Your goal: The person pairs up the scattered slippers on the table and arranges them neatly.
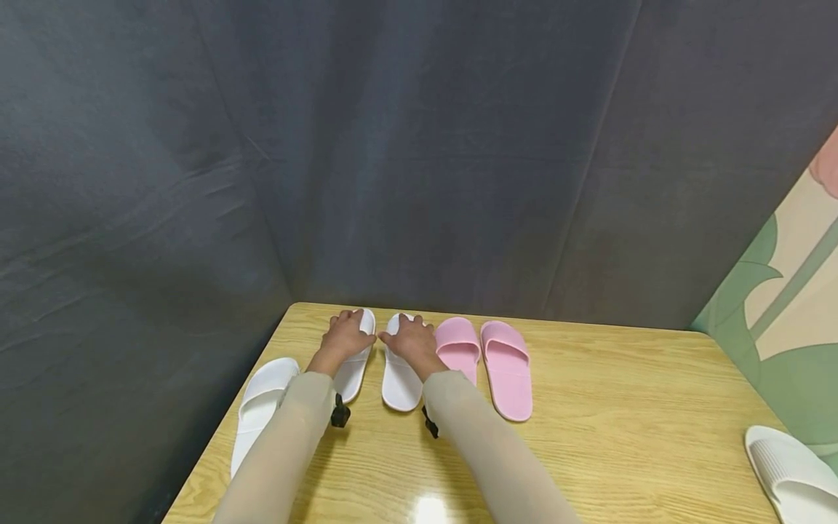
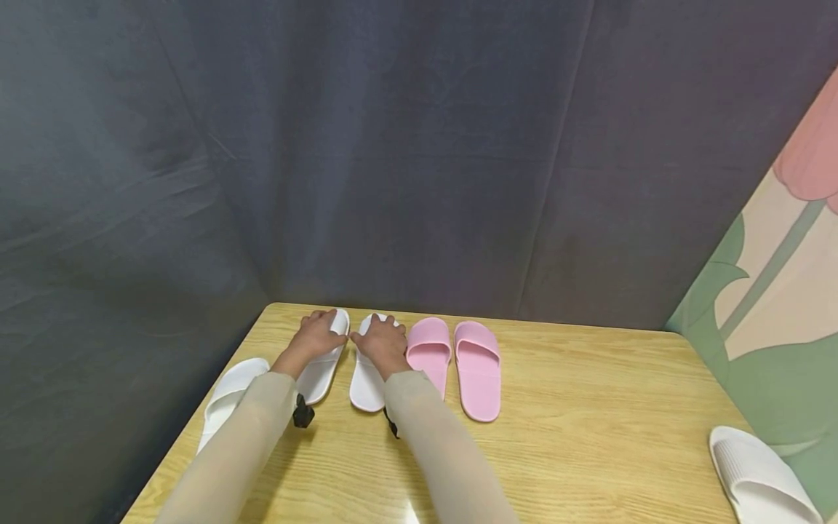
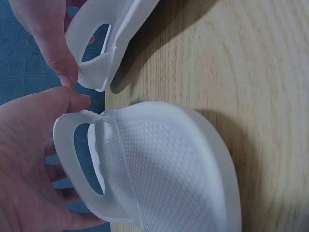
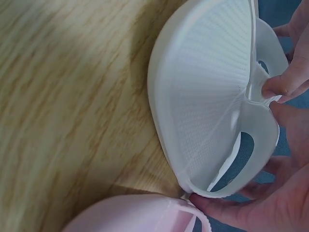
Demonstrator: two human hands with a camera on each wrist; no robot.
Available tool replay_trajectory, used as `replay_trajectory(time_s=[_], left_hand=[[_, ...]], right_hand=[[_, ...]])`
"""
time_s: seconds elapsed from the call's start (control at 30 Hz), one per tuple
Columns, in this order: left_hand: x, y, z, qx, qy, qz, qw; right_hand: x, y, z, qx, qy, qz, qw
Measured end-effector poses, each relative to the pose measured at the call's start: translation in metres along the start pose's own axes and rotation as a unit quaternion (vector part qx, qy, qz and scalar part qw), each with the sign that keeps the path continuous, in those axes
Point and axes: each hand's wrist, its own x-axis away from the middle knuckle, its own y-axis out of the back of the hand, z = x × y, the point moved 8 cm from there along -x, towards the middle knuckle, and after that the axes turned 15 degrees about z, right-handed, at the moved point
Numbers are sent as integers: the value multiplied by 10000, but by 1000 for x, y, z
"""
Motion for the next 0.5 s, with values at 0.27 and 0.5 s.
replay_trajectory(time_s=[0.27,0.5], left_hand=[[-3,-4,4,54,7,3,10000],[-3,-6,5,114,30,55,9999]], right_hand=[[1,-3,-1,-133,-36,88,9999],[-2,-5,-3,-80,-104,151,9998]])
